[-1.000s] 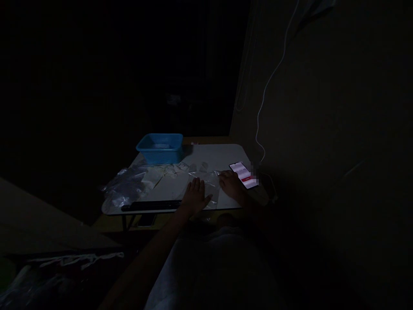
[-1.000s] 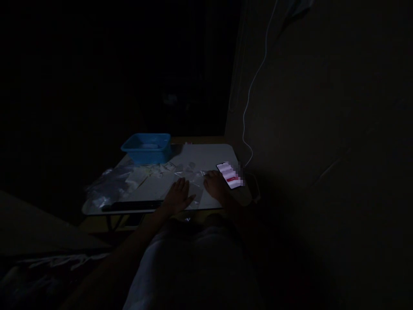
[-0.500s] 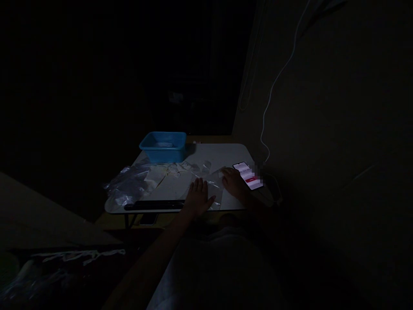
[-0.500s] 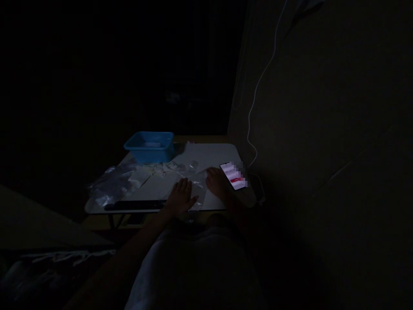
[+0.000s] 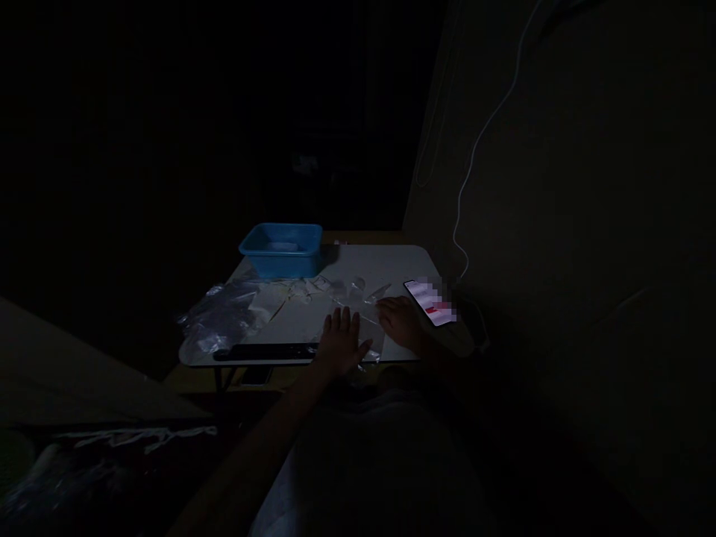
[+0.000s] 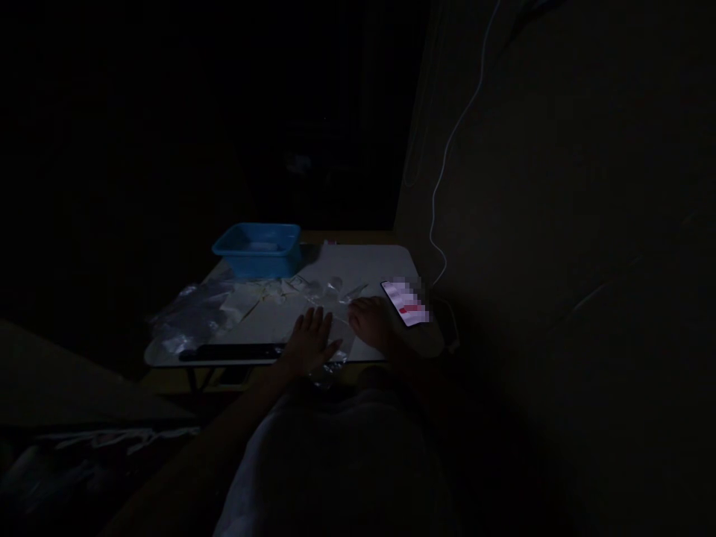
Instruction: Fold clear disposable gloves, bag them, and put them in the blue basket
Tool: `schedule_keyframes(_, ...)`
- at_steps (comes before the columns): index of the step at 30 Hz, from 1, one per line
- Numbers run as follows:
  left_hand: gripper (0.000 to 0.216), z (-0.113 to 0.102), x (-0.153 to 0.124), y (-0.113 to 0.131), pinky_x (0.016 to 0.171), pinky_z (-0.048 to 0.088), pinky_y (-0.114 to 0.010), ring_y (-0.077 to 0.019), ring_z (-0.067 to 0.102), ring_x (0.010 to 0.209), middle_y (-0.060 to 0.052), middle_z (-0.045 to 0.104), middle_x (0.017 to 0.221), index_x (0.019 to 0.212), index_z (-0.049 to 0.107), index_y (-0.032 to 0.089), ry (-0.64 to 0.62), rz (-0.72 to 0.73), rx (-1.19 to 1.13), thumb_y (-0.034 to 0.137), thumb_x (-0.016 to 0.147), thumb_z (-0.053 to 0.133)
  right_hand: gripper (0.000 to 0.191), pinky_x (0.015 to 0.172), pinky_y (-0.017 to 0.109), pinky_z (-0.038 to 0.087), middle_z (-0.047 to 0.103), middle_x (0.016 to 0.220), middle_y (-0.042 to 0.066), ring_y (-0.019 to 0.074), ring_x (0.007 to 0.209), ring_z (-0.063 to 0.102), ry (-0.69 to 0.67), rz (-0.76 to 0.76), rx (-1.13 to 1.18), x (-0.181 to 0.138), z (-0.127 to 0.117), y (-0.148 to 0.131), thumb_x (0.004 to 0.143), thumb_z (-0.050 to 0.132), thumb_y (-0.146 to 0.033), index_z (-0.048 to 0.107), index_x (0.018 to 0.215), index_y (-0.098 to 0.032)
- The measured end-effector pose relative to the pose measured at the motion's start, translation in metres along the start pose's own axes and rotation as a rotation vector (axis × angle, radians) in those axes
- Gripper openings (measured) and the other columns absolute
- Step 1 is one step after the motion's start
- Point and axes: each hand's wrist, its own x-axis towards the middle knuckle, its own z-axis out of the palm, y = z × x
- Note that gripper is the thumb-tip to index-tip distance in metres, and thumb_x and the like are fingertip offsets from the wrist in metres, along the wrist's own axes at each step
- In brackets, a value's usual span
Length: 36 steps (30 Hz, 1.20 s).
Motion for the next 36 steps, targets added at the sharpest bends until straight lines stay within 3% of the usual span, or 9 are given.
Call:
schedule_keyframes(4,0.069,-0.001,-0.002,-0.001,0.103,0.019,-0.048,-0.035,0.019,0.131,-0.021,0.024,0.141,0.135,0.029,0.008,-0.005,0.017,0.004,0.054,0.084,0.028,0.032,0.097,0.041,0.026,0.056,0.122,0.009,0.0199,0.116,0.045,0.0,0.036,-0.043,0.001,0.008,0.002,0.087,0.037,-0.024,0.057,0.111,-0.017)
schedule_keyframes(10,0.07,0.0,-0.004,-0.001,0.103,0.019,-0.049,-0.0359,0.017,0.131,-0.021,0.024,0.142,0.136,0.028,0.008,-0.013,0.009,0.007,0.056,0.084,0.024,0.035,0.099,0.044,0.024,0.055,0.123,0.009,0.0203,0.117,0.045,-0.019,0.164,-0.093,0.005,0.015,0.009,0.089,0.032,-0.026,0.056,0.112,-0.017)
schedule_keyframes(16,0.07,-0.001,-0.004,0.0,0.104,0.018,-0.048,-0.034,0.017,0.132,-0.019,0.024,0.142,0.136,0.028,0.009,-0.019,-0.013,-0.011,0.056,0.084,0.025,0.036,0.1,0.044,0.024,0.046,0.132,0.01,0.0189,0.124,0.037,-0.086,0.03,-0.058,0.008,0.018,0.013,0.089,0.033,-0.029,0.05,0.12,-0.019)
schedule_keyframes(26,0.07,-0.003,-0.005,0.001,0.104,0.017,-0.048,-0.0346,0.016,0.132,-0.019,0.024,0.142,0.135,0.029,0.009,-0.022,-0.011,-0.012,0.056,0.084,0.026,0.04,0.101,0.049,0.024,0.04,0.136,0.012,0.0204,0.127,0.033,-0.12,0.136,-0.091,0.025,0.023,0.029,0.091,0.028,-0.032,0.044,0.124,-0.016)
schedule_keyframes(36,0.07,-0.002,-0.005,0.002,0.104,0.017,-0.049,-0.0361,0.015,0.131,-0.02,0.022,0.143,0.136,0.028,0.008,-0.022,-0.039,-0.017,0.055,0.084,0.023,0.037,0.097,0.038,0.029,0.055,0.12,0.014,0.0213,0.112,0.046,0.133,0.131,0.003,0.015,0.009,0.025,0.087,0.031,-0.019,0.052,0.116,-0.009)
